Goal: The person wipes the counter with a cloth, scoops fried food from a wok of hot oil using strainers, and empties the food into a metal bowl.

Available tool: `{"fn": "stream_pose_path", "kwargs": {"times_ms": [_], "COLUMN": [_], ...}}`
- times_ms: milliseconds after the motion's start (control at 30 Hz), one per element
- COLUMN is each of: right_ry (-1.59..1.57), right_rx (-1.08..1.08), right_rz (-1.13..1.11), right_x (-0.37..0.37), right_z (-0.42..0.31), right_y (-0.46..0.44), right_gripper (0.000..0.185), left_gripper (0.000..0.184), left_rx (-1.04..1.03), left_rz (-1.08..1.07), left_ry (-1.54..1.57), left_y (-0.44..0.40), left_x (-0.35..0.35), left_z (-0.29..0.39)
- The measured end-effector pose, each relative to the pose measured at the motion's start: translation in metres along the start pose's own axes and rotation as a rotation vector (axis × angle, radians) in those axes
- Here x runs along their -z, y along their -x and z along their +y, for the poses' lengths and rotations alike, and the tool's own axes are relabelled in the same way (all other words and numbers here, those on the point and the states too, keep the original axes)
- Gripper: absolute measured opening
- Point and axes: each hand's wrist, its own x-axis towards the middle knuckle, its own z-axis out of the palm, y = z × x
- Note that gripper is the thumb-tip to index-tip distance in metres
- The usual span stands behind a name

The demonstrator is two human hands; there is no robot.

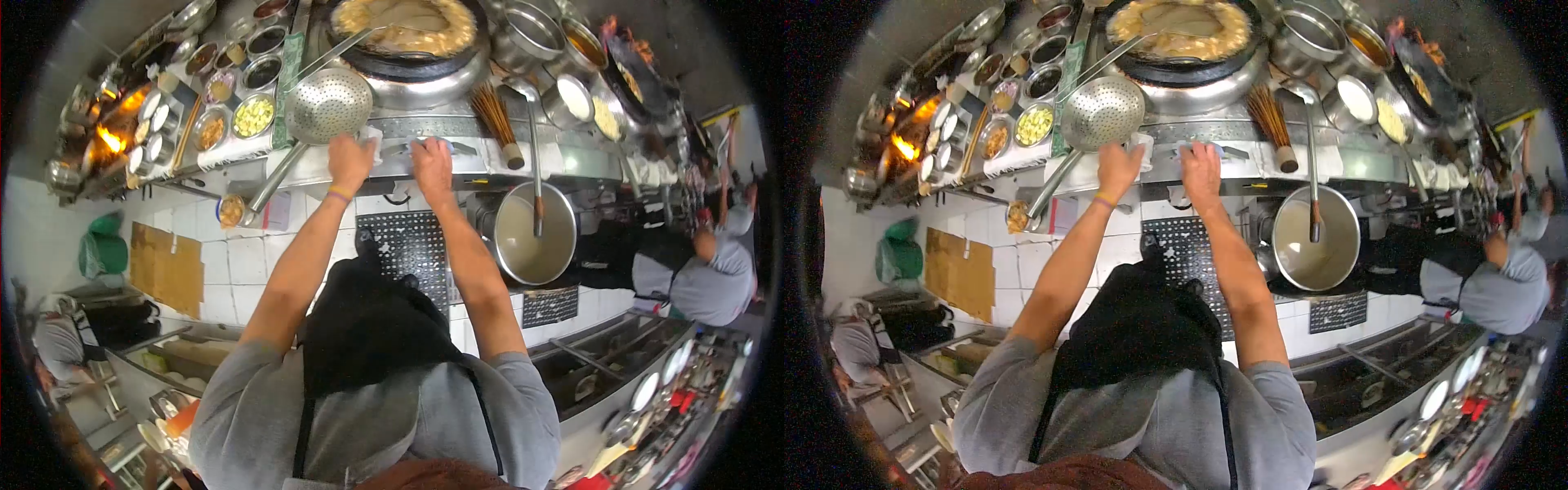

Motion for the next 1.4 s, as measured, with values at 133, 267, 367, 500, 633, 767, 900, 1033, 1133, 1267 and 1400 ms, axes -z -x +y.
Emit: {"fn": "stream_pose_path", "kwargs": {"times_ms": [133, 267, 367, 500, 633, 767, 900, 1033, 1133, 1267, 1400], "right_ry": [0.087, 0.333, 0.27, 0.071, -0.074, 0.003, -0.219, 0.069, -0.161, -0.347, -0.418], "right_rx": [0.036, -0.148, -0.114, -0.023, 0.137, 0.122, -0.576, -0.752, -0.639, -0.082, 0.072], "right_rz": [0.104, 0.018, -0.014, -0.209, -0.27, -0.243, -0.021, -0.068, -0.108, -0.683, -1.048], "right_x": [0.017, 0.029, 0.004, -0.05, -0.058, -0.029, 0.022, 0.082, 0.075, -0.003, -0.082], "right_z": [0.021, 0.048, 0.045, -0.017, -0.077, -0.028, 0.043, 0.066, 0.031, -0.002, -0.01], "right_y": [0.033, 0.057, 0.057, 0.061, 0.031, 0.042, 0.079, 0.046, -0.024, -0.104, -0.118], "right_gripper": [0.019, 0.026, 0.032, 0.046, 0.039, 0.037, 0.019, 0.022, 0.026, 0.032, 0.029], "left_gripper": [0.052, 0.047, 0.045, 0.038, 0.034, 0.051, 0.056, 0.04, 0.032, 0.038, 0.038], "left_rx": [0.067, -0.034, -0.049, 0.282, 0.547, 0.734, 0.779, 0.696, 0.517, 0.511, 0.405], "left_rz": [-0.106, -0.114, -0.163, -0.475, -0.645, -0.774, -0.893, -0.974, -0.877, -0.841, -0.78], "left_ry": [-0.014, 0.085, 0.37, 1.017, 1.66, 2.177, 2.637, 2.818, 2.855, 2.658, 2.51], "left_y": [-0.018, -0.019, -0.024, -0.015, -0.002, 0.014, 0.009, 0.015, 0.042, 0.048, 0.04], "left_x": [-0.012, -0.026, -0.015, 0.046, 0.073, 0.08, 0.113, 0.134, 0.108, 0.097, 0.114], "left_z": [0.011, -0.02, -0.043, -0.058, -0.091, -0.137, -0.127, -0.126, -0.152, -0.164, -0.156]}}
